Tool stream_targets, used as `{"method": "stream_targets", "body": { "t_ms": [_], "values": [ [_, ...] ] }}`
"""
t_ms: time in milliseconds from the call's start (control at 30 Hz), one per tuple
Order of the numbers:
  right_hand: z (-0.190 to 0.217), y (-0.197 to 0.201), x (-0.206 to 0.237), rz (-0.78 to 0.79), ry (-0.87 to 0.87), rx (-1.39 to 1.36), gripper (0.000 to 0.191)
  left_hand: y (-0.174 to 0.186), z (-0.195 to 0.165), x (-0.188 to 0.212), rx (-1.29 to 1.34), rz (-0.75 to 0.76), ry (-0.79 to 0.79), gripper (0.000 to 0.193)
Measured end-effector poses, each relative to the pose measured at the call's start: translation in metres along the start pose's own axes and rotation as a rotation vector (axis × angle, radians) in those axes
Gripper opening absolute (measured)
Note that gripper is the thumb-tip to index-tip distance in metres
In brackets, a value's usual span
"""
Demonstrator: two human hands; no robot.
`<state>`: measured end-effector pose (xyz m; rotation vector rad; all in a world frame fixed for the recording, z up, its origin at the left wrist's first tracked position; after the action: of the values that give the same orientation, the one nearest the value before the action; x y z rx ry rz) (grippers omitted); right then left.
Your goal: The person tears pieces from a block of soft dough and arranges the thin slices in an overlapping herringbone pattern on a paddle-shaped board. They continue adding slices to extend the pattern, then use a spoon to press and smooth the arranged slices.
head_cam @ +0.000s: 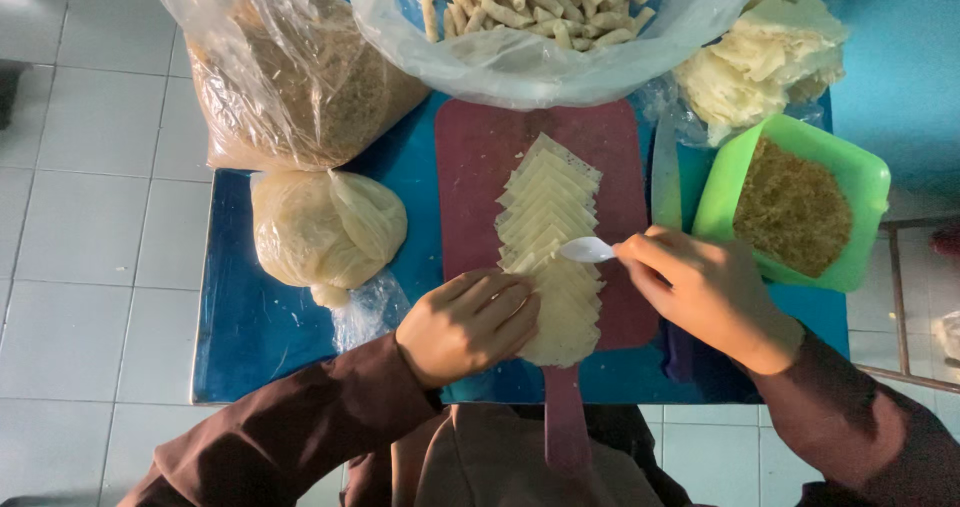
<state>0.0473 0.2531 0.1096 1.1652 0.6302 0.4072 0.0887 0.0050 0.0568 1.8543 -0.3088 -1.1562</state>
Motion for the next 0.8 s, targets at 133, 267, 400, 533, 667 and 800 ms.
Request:
{"method": "stream_targets", "body": {
  "t_ms": [133, 267, 400, 533, 667, 800],
  "values": [
    [0.008, 0.013, -0.005, -0.079, 0.061, 0.101, 0.017, -0.001, 0.001, -0.001, 0.011, 0.006, 0.001, 0.026],
    [0.017, 0.006, -0.001, -0.047, 0.134, 0.036, 0.018, -0.001, 0.001, -0.002, -0.004, -0.002, -0.008, 0.028],
    [0.014, -0.008, 0.004, -0.022, 0.239, 0.103, 0.028, -0.002, 0.0, -0.003, 0.025, 0.025, 0.003, 0.034],
    [0.003, -0.014, 0.007, -0.007, 0.269, 0.203, 0.036, 0.0, -0.001, -0.001, 0.01, 0.058, -0.008, 0.04],
    [-0.003, -0.014, 0.0, -0.036, 0.322, 0.232, 0.035, 0.001, 0.0, -0.002, 0.019, 0.069, -0.025, 0.041],
    [-0.003, -0.012, -0.007, -0.048, 0.361, 0.273, 0.032, 0.002, 0.0, -0.003, 0.02, 0.07, -0.029, 0.042]
  ]
}}
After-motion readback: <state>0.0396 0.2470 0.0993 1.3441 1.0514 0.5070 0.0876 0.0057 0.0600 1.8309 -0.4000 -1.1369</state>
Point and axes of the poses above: each hand's wrist, its own x-axis away from the middle knuckle, its own y-axis out of the back of the hand, z = x × y, the point moved 3 cm from there along -x, towards the middle knuckle, and after that the axes turned 3 degrees about y, right-handed, at the moved point
